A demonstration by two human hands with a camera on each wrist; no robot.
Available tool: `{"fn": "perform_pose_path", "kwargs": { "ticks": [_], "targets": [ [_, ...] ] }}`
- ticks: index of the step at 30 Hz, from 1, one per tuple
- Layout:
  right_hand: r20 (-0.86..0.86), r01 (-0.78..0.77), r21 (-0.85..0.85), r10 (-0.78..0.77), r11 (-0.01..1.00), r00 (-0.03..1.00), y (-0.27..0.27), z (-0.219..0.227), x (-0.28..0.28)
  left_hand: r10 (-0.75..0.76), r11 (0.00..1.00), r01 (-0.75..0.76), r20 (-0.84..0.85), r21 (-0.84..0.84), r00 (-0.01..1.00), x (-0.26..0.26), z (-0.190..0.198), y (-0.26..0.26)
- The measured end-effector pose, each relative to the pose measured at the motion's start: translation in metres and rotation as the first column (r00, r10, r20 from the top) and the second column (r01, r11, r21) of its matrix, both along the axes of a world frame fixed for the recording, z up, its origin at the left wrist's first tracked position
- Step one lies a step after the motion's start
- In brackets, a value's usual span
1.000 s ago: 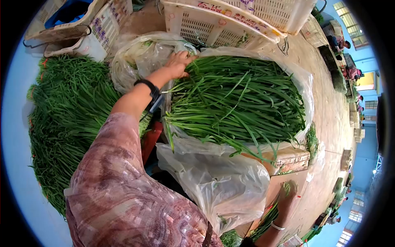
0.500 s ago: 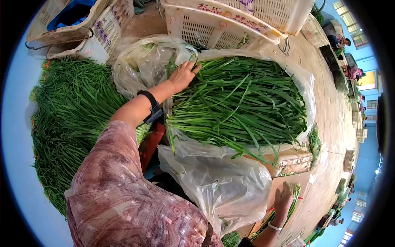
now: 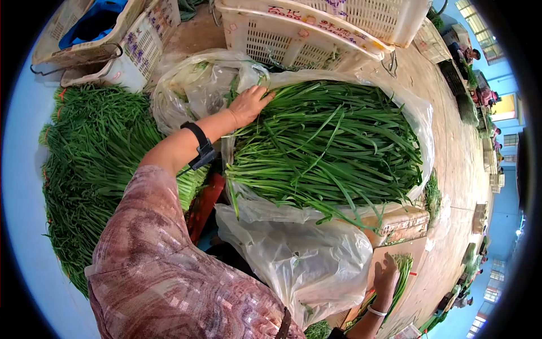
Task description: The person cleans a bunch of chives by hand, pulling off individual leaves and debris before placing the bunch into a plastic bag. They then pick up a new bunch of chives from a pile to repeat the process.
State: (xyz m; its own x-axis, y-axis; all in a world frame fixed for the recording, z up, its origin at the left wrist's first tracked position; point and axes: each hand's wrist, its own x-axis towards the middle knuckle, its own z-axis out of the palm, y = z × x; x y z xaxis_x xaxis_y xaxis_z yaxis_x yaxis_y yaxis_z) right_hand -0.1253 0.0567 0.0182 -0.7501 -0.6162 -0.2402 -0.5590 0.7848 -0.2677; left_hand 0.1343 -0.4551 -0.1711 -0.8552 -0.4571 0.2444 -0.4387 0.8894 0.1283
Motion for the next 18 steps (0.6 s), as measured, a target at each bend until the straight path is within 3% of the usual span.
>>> {"fn": "perform_pose_path", "kwargs": {
  "ticks": [4,6,7,9,10,11,13,17,18],
  "targets": [
    [0.017,0.001,-0.004,-0.001,1.0,1.0,-0.005,-0.001,0.001,0.01,0.986,-0.019,-0.051,-0.168,0.999,-0.002,-0.009,0.002],
    [0.006,-0.039,-0.007,0.039,0.999,0.999,0.0,-0.007,-0.002,-0.025,0.996,0.037,-0.14,0.087,0.99,-0.002,-0.004,-0.003],
    [-0.004,-0.083,-0.005,0.083,0.997,0.997,0.002,-0.008,-0.004,-0.03,0.995,0.043,-0.143,0.086,0.989,-0.006,-0.002,-0.003],
    [0.002,-0.059,-0.004,0.059,0.998,0.998,-0.002,-0.003,0.002,0.033,0.968,-0.06,0.114,0.244,0.993,-0.013,0.029,0.005],
    [0.007,-0.039,-0.008,0.039,0.999,0.999,-0.004,0.0,0.002,0.055,0.99,-0.071,0.136,0.12,0.989,-0.012,0.034,0.015],
    [0.002,-0.028,-0.012,0.028,1.0,1.0,-0.004,0.001,0.001,0.045,0.991,-0.06,0.132,0.116,0.99,-0.011,0.024,0.02],
    [-0.01,-0.033,-0.003,0.033,0.999,0.999,0.003,-0.002,-0.001,0.077,0.972,-0.103,-0.126,-0.209,0.989,-0.008,-0.011,0.025],
    [0.0,-0.046,0.02,0.046,0.999,0.999,0.015,-0.008,-0.002,0.081,0.974,-0.117,-0.187,-0.192,0.979,-0.01,-0.016,0.025],
    [0.002,-0.03,0.013,0.03,0.999,1.0,0.014,-0.007,0.0,0.095,0.987,-0.108,-0.11,-0.116,0.989,-0.009,-0.011,0.023]
  ]
}}
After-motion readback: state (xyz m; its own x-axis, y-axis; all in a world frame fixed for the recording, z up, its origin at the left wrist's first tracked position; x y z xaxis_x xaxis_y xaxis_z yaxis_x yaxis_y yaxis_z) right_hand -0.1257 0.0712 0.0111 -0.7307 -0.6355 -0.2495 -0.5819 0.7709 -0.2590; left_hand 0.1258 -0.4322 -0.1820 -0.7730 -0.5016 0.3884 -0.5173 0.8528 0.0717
